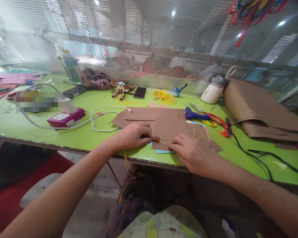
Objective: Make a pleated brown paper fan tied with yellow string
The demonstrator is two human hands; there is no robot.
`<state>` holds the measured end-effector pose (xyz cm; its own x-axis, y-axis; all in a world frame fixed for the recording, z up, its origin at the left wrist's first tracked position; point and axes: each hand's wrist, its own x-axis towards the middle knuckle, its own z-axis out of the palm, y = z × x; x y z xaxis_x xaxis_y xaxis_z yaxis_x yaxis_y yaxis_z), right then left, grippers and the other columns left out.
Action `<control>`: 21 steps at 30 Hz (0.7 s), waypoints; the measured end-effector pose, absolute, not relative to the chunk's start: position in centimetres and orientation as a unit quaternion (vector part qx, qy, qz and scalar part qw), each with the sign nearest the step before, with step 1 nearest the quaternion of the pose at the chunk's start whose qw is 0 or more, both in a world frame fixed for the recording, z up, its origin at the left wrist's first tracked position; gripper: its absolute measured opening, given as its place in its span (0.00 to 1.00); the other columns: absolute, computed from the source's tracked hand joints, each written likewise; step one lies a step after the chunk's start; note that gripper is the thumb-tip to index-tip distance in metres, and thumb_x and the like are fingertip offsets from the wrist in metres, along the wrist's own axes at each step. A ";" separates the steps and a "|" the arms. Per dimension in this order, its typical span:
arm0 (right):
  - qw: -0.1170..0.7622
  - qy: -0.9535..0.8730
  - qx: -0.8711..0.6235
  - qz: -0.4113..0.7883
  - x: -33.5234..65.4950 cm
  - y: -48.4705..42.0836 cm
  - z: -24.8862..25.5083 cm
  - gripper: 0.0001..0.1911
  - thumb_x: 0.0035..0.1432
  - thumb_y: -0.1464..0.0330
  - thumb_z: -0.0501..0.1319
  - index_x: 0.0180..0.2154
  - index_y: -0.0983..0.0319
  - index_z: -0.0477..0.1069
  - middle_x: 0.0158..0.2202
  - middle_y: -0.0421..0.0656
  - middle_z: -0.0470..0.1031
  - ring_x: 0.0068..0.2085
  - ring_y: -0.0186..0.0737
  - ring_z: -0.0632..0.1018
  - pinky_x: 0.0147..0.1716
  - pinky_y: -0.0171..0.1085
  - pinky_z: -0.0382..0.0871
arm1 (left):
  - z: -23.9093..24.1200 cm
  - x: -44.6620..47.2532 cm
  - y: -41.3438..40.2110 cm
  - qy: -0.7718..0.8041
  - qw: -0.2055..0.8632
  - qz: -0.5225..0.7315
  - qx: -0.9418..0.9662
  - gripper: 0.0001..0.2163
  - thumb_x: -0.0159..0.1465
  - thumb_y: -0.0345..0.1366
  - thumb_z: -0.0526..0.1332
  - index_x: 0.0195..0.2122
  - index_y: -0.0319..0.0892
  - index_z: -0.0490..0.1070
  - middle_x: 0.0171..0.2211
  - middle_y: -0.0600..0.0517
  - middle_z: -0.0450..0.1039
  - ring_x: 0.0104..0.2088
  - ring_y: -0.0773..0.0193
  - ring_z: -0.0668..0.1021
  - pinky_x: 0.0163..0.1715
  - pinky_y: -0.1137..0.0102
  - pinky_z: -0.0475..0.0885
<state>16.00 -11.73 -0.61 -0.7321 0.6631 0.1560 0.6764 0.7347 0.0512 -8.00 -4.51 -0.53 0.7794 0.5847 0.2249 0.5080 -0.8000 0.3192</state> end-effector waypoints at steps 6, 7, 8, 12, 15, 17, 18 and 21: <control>0.082 -0.932 -0.354 -0.007 16.6 -11.3 -0.4 0.10 0.60 0.73 0.52 0.38 0.65 0.71 0.36 0.48 0.69 0.39 0.42 0.68 0.38 0.41 0.65 | -0.5 -8.0 -4.5 0.293 0.113 0.155 0.937 0.08 0.61 0.35 0.56 0.31 0.38 0.74 0.32 0.50 0.71 0.31 0.68 0.72 0.32 0.76 0.64; 0.087 -0.931 -0.354 0.003 16.7 -11.2 -0.3 0.10 0.61 0.72 0.52 0.38 0.64 0.72 0.36 0.47 0.69 0.39 0.42 0.68 0.37 0.40 0.65 | -0.6 -8.0 -4.4 0.293 0.112 0.154 0.937 0.08 0.61 0.35 0.57 0.32 0.38 0.74 0.32 0.50 0.71 0.31 0.68 0.72 0.32 0.75 0.64; 0.093 -0.929 -0.358 0.010 16.7 -11.2 -0.4 0.10 0.61 0.71 0.52 0.37 0.64 0.72 0.35 0.47 0.68 0.38 0.41 0.69 0.37 0.40 0.65 | -0.6 -8.1 -4.3 0.293 0.111 0.153 0.937 0.08 0.61 0.35 0.57 0.32 0.39 0.74 0.32 0.50 0.71 0.31 0.68 0.72 0.32 0.75 0.64; 0.114 -0.916 -0.383 -0.016 16.2 -11.2 -0.6 0.11 0.62 0.69 0.52 0.33 0.64 0.72 0.33 0.46 0.67 0.35 0.40 0.68 0.34 0.39 0.64 | -0.8 -8.2 -4.2 0.288 0.115 0.153 0.938 0.07 0.61 0.35 0.57 0.32 0.39 0.73 0.32 0.50 0.70 0.31 0.67 0.72 0.32 0.75 0.64; 0.099 -0.918 -0.378 -0.074 15.4 -11.3 -0.8 0.10 0.61 0.69 0.53 0.31 0.65 0.71 0.32 0.46 0.67 0.35 0.40 0.68 0.33 0.39 0.61 | -0.8 -8.2 -4.2 0.287 0.120 0.158 0.937 0.07 0.61 0.35 0.56 0.32 0.39 0.73 0.32 0.50 0.70 0.31 0.67 0.72 0.32 0.75 0.64; 0.074 -0.923 -0.363 -0.105 15.0 -11.4 -0.9 0.09 0.60 0.71 0.53 0.30 0.65 0.71 0.32 0.47 0.67 0.34 0.40 0.67 0.32 0.38 0.60 | -0.7 -8.1 -4.3 0.287 0.123 0.161 0.936 0.08 0.61 0.35 0.56 0.32 0.39 0.73 0.31 0.50 0.70 0.31 0.67 0.72 0.32 0.75 0.64; 0.060 -0.926 -0.354 -0.118 14.9 -11.3 -0.9 0.08 0.59 0.72 0.54 0.30 0.65 0.70 0.32 0.47 0.67 0.34 0.40 0.67 0.31 0.38 0.59 | -0.7 -8.1 -4.3 0.286 0.125 0.162 0.936 0.08 0.61 0.35 0.56 0.32 0.39 0.73 0.31 0.50 0.70 0.31 0.67 0.72 0.32 0.75 0.64; 0.027 -0.928 -0.341 -0.148 14.7 -11.2 -0.9 0.06 0.56 0.77 0.55 0.30 0.65 0.70 0.31 0.46 0.67 0.32 0.39 0.66 0.27 0.37 0.56 | -0.7 -8.1 -4.3 0.286 0.126 0.168 0.935 0.08 0.61 0.36 0.56 0.31 0.38 0.73 0.31 0.49 0.70 0.31 0.67 0.72 0.33 0.74 0.65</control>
<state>14.71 -11.24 -0.93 -0.7661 0.6249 0.1506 0.6407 0.7239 0.2558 -8.12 -4.29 -0.72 0.7806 0.5766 0.2412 0.4920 -0.8049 0.3317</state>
